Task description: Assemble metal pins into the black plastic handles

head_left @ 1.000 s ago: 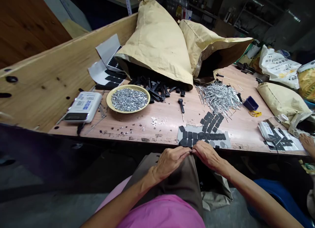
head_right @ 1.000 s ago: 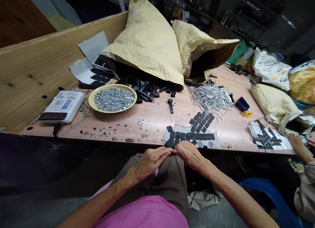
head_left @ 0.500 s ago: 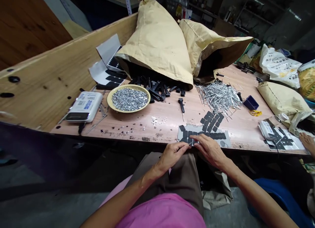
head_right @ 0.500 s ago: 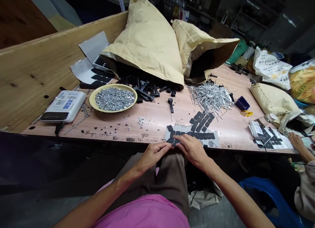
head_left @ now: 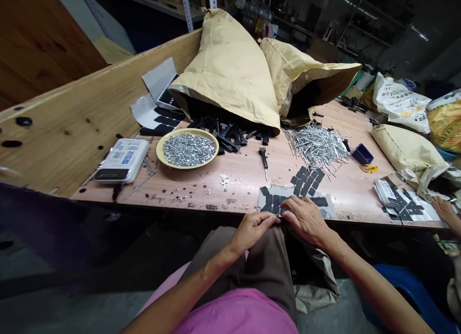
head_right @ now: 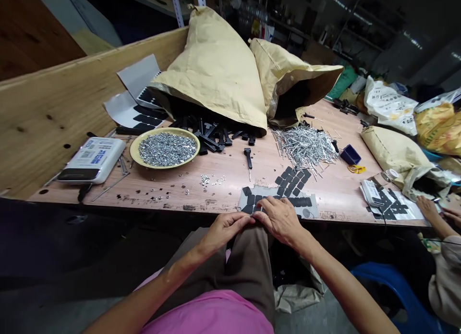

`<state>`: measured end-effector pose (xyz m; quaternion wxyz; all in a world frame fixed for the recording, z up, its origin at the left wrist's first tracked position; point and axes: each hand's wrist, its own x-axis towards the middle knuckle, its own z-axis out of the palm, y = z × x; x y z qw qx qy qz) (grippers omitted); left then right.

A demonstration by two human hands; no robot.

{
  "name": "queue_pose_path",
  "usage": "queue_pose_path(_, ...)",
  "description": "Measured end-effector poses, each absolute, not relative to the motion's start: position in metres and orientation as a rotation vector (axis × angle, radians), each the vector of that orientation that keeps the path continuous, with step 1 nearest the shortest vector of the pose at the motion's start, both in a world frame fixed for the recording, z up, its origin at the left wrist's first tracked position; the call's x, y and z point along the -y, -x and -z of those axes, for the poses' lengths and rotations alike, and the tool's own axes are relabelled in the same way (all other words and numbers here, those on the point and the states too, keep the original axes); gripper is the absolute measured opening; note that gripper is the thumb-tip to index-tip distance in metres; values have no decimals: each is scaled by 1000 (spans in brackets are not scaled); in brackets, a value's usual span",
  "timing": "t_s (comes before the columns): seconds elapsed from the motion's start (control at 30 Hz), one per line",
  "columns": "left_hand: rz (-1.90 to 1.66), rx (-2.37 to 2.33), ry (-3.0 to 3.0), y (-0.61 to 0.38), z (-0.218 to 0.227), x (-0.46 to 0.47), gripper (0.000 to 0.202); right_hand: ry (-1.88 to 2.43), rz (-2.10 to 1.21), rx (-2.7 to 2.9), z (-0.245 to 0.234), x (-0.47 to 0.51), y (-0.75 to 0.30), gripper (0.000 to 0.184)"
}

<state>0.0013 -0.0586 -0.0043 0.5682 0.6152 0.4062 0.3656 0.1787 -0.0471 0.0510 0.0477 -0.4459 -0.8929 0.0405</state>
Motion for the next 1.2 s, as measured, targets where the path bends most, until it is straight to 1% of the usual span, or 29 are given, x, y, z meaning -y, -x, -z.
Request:
queue_pose_path(0.07, -815, -906, -1390, 0, 2, 56, 31, 1232, -68, 2752, -56, 47, -181, 29)
queue_pose_path(0.1, -797, -886, -1388, 1, 1, 56, 32, 1148, -40, 2779, -57, 47, -181, 29)
queue_pose_path(0.2, -769, -881, -1477, 1, 2, 60, 33, 981, 42, 2839, -52, 48, -180, 38)
queue_pose_path(0.27, -810, -926, -1586, 0, 5, 65, 30, 1033, 29, 2849, -45, 50, -178, 44)
queue_pose_path(0.33, -865, -963, -1648, -2, 6, 68, 28, 1209, -94, 2848, -40, 51, -177, 49)
queue_pose_path(0.43, -857, -959, -1554, -3, 5, 64, 29, 1476, -279, 2758, -42, 50, -177, 48)
queue_pose_path(0.5, -824, -933, -1466, -2, 2, 60, 31, 1451, -292, 2717, -48, 48, -178, 43)
queue_pose_path(0.57, -804, -912, -1434, -1, -1, 56, 32, 1305, -243, 2744, -52, 47, -178, 41)
queue_pose_path(0.63, -809, -926, -1450, 0, -3, 57, 32, 1178, -171, 2794, -53, 46, -176, 44)
queue_pose_path(0.73, -859, -998, -1519, -3, -2, 61, 31, 1178, -134, 2791, -49, 46, -173, 52)
queue_pose_path(0.83, -914, -1024, -1430, -8, 0, 63, 31, 1384, -296, 2668, -47, 47, -174, 54)
queue_pose_path(0.9, -930, -978, -1208, -12, 1, 61, 34, 1611, -454, 2399, -45, 51, -176, 55)
queue_pose_path(0.97, -964, -895, -973, -15, -1, 58, 36, 1736, -618, 2069, -39, 59, -175, 53)
queue_pose_path(1.03, -1026, -815, -831, -17, -4, 56, 34, 1672, -813, 1818, -26, 70, -168, 46)
queue_pose_path(1.1, -1075, -773, -785, -19, -7, 56, 31, 1498, -1001, 1628, -10, 84, -157, 41)
queue_pose_path(1.2, -1079, -781, -788, -21, -9, 59, 30, 1350, -1176, 1387, 10, 101, -140, 42)
